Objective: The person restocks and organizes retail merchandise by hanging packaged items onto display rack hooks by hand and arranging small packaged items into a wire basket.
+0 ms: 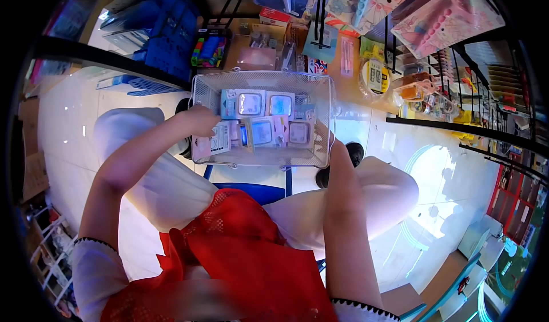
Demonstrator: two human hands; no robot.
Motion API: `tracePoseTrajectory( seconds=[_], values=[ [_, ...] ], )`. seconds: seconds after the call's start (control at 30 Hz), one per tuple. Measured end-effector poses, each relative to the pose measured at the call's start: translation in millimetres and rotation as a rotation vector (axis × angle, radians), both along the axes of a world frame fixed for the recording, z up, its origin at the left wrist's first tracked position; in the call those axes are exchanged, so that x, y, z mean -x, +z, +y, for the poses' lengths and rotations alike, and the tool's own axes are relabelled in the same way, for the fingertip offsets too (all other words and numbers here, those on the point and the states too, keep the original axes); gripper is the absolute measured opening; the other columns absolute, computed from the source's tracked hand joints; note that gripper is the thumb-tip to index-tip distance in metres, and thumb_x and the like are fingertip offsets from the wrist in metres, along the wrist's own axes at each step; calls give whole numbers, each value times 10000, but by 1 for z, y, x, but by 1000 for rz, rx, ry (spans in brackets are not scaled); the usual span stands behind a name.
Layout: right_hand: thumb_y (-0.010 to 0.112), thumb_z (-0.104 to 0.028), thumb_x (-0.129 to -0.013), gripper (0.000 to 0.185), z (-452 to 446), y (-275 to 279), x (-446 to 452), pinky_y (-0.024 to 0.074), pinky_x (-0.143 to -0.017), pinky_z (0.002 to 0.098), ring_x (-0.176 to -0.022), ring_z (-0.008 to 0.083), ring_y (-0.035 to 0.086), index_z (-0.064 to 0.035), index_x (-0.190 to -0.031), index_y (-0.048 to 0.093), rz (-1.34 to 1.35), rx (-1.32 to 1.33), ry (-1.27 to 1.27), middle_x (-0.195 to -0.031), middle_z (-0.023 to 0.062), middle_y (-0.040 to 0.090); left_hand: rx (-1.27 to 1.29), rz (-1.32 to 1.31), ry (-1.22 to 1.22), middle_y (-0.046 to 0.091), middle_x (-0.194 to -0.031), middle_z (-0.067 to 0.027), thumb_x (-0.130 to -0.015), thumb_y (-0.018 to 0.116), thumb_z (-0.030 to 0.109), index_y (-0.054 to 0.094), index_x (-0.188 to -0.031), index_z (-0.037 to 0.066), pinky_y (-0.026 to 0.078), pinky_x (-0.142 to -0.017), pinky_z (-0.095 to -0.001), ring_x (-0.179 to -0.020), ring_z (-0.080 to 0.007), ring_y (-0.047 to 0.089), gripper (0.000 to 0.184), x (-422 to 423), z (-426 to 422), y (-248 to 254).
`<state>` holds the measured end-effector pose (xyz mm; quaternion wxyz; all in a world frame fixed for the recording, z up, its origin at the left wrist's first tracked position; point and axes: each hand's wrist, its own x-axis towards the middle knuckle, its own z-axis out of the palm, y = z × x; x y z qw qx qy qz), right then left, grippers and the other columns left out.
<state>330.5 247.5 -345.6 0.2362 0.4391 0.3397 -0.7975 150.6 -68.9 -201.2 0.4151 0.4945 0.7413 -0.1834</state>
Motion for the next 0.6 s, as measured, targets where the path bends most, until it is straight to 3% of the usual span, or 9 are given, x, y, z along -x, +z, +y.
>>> tracePoseTrajectory(
  seconds=[0.23, 0.33, 0.43, 0.53, 0.6],
  values=[
    [403, -597, -827, 670, -17, 2, 2, 297, -950, 525, -1196, 351, 333, -154, -1328, 364, -166, -7, 160, -1393, 93, 279, -105, -7, -11, 645, -887, -121, -744, 625, 267, 623, -955, 46, 496, -698, -400, -832, -284, 628, 306, 7, 8, -5],
    [401, -597, -828, 670, -19, 8, 1, 297, -951, 523, -1193, 353, 334, -153, -1328, 363, -218, -13, 218, -1393, 92, 278, 6, -60, -90, 623, -945, -132, -748, 628, 268, 592, -1010, 41, 498, -703, -407, -878, -285, 615, 349, 13, 13, -6],
    [398, -597, -829, 670, -21, 15, 1, 297, -952, 520, -1191, 356, 336, -152, -1329, 362, -254, -23, 263, -1394, 91, 278, -209, -74, -30, 586, -1028, -146, -707, 674, 217, 515, -1126, 35, 462, -777, -403, -965, -275, 569, 484, 17, 12, -2],
    [396, -597, -830, 670, -22, 21, 3, 296, -953, 518, -1188, 358, 337, -151, -1329, 362, -280, -34, 305, -1395, 90, 277, -707, -250, -144, 547, -1101, -127, -676, 689, 146, 496, -1143, 49, 448, -808, -395, -1018, -270, 530, 515, 13, 14, -21],
    [395, -598, -831, 670, -19, 28, 4, 296, -954, 517, -1186, 360, 338, -151, -1329, 361, -300, -43, 326, -1395, 90, 277, -752, -421, -93, 573, -1021, -107, -672, 681, 121, 540, -1077, 58, 454, -783, -388, -955, -272, 549, 434, 5, 13, -31]
  ],
)
